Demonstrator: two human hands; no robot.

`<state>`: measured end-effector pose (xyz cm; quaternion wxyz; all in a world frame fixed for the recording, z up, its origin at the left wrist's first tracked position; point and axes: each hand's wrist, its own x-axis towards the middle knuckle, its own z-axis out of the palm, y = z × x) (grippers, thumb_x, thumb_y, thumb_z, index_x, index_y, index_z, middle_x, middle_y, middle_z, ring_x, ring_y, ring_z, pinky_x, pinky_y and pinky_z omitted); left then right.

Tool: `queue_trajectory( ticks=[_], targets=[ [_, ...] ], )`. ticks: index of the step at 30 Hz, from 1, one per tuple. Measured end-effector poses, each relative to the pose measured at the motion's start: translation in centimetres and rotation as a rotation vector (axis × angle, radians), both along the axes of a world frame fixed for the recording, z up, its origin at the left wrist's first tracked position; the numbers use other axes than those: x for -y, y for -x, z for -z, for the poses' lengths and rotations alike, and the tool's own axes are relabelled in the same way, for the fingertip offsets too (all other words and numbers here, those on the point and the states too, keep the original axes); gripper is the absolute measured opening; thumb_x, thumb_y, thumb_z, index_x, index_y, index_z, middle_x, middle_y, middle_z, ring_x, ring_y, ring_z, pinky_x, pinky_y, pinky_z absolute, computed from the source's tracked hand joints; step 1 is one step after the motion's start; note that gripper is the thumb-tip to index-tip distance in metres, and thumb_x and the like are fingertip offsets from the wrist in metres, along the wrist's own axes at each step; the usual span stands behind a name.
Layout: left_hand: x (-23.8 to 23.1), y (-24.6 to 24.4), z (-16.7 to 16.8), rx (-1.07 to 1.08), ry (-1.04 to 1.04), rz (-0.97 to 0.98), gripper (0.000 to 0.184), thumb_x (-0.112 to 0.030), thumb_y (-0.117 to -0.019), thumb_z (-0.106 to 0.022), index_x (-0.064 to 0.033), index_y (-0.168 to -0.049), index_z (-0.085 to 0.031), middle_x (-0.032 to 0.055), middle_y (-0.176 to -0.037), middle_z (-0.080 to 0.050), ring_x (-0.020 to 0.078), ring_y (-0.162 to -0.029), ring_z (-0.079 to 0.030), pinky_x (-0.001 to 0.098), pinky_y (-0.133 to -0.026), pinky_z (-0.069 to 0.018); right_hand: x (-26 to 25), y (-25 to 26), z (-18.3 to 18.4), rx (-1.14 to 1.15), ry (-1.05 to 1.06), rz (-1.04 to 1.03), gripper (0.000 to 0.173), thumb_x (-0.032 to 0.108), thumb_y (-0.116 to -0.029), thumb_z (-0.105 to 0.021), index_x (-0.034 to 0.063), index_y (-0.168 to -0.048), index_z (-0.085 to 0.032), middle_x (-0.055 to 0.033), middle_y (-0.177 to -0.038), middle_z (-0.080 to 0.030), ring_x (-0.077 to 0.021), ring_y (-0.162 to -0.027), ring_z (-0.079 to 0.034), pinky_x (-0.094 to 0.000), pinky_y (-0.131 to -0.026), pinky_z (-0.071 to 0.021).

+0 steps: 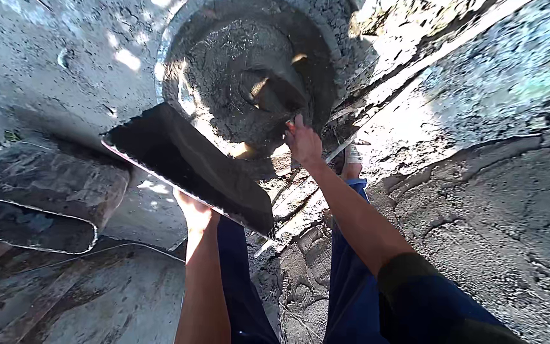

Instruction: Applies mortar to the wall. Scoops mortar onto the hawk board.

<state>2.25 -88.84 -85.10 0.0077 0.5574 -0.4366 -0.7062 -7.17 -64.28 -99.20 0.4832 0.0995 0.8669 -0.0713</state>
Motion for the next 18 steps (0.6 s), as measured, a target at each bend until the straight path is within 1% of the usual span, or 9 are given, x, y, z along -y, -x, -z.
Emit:
queue_trajectory(
  ticks=[2, 4, 6, 7, 9, 11, 13, 15, 18],
  targets=[
    [0.3, 0.4, -0.1, 0.023, -0.032, -0.025, 0.042, -0.03, -0.1101, -0.011, -0.0198, -0.125, -0.049, -0.0058, -0.105, -0.066, 0.0025, -0.099, -0.064, 0.0262, -0.086, -0.0564, -1.2, 1.2, -0.8, 0.012, -0.005, 0.047, 0.046, 0.043, -0.1046, -0.052, 0.0135, -0.14, -0.047, -0.0199, -0.104, -0.07, -0.0415, -0.096, -0.071, -0.0618, -0.075, -0.0564],
    [0.5, 0.1, -0.1, -0.003, -0.046, -0.023, 0.04, -0.026, -0.1097, -0.014, -0.0151, -0.132, -0.046, -0.0028, -0.109, -0.063, 0.0038, -0.102, -0.062, 0.0271, -0.089, -0.0551, -2.4, 1.7, -2.9, -0.011, 0.003, 0.055, 0.044, 0.046, -0.1037, -0.053, 0.0141, -0.133, -0.05, -0.0176, -0.095, -0.069, -0.0396, -0.09, -0.071, -0.0609, -0.071, -0.0555],
    [0.6, 0.1, 0.4, 0.005, -0.114, -0.083, 0.049, -0.038, -0.11, -0.005, -0.0206, -0.128, -0.047, -0.0043, -0.11, -0.065, 0.0048, -0.103, -0.063, 0.0296, -0.089, -0.0562, -3.8, 1.2, -5.5, -0.024, -0.017, 0.078, 0.044, 0.045, -0.1037, -0.053, 0.0124, -0.132, -0.05, -0.018, -0.092, -0.068, -0.0403, -0.087, -0.07, -0.0615, -0.07, -0.0551],
    [0.6, 0.3, 0.5, 0.014, -0.11, -0.089, 0.046, -0.037, -0.1108, -0.008, -0.0205, -0.13, -0.047, -0.0029, -0.111, -0.066, 0.0065, -0.103, -0.064, 0.0316, -0.089, -0.057, -4.3, 0.9, -6.6, -0.018, -0.038, 0.1, 0.044, 0.044, -0.1042, -0.053, 0.0114, -0.133, -0.049, -0.0188, -0.092, -0.068, -0.0409, -0.087, -0.07, -0.062, -0.071, -0.055],
    [0.5, 0.3, 0.4, 0.03, -0.076, -0.011, 0.033, -0.022, -0.1091, -0.025, -0.0168, -0.138, -0.042, -0.0004, -0.117, -0.063, 0.0067, -0.106, -0.062, 0.0313, -0.09, -0.0562, -5.2, 0.2, -7.4, -0.012, -0.091, 0.147, 0.043, 0.041, -0.1043, -0.053, 0.0093, -0.133, -0.049, -0.0201, -0.094, -0.068, -0.0422, -0.089, -0.07, -0.0625, -0.072, -0.0549],
    [0.5, 0.3, -0.2, 0.136, -0.024, 0.129, 0.038, -0.007, -0.104, -0.037, -0.0077, -0.142, -0.037, 0.0021, -0.117, -0.058, 0.0029, -0.104, -0.059, 0.0253, -0.088, -0.0538, -5.4, 0.2, -6.3, 0.001, -0.128, 0.158, 0.044, 0.041, -0.105, -0.052, 0.0079, -0.133, -0.049, -0.0218, -0.098, -0.069, -0.0435, -0.094, -0.07, -0.0628, -0.075, -0.0549],
    [0.8, 1.1, -0.9, 0.294, -0.035, 0.263, 0.035, -0.004, -0.1061, -0.037, -0.0003, -0.141, -0.04, 0.0056, -0.114, -0.057, 0.0013, -0.098, -0.056, 0.0212, -0.085, -0.051, -4.5, 1.0, -3.7, -0.029, -0.123, 0.154, 0.044, 0.042, -0.1049, -0.051, 0.0064, -0.131, -0.052, -0.0221, -0.102, -0.069, -0.043, -0.096, -0.07, -0.0627, -0.077, -0.0549],
    [1.1, 2.0, -0.6, 0.315, -0.13, 0.242, 0.038, -0.017, -0.1127, -0.024, -0.0051, -0.146, -0.038, 0.0067, -0.125, -0.058, 0.0041, -0.108, -0.056, 0.0245, -0.093, -0.0507, -3.1, 2.2, -0.9, -0.065, -0.084, 0.149, 0.045, 0.045, -0.1051, -0.05, 0.0066, -0.128, -0.054, -0.0205, -0.104, -0.069, -0.0407, -0.098, -0.07, -0.061, -0.08, -0.0559],
    [1.1, 2.6, 2.7, 0.069, -0.1, 0.26, 0.043, -0.024, -0.1114, -0.035, -0.01, -0.152, -0.037, 0.0083, -0.139, -0.057, 0.0112, -0.124, -0.057, 0.0322, -0.103, -0.0511, -2.8, 2.6, 1.9, -0.091, 0.015, 0.169, 0.048, 0.05, -0.1037, -0.049, 0.0082, -0.124, -0.056, -0.0183, -0.095, -0.07, -0.039, -0.091, -0.071, -0.0604, -0.074, -0.0558]
  ],
)
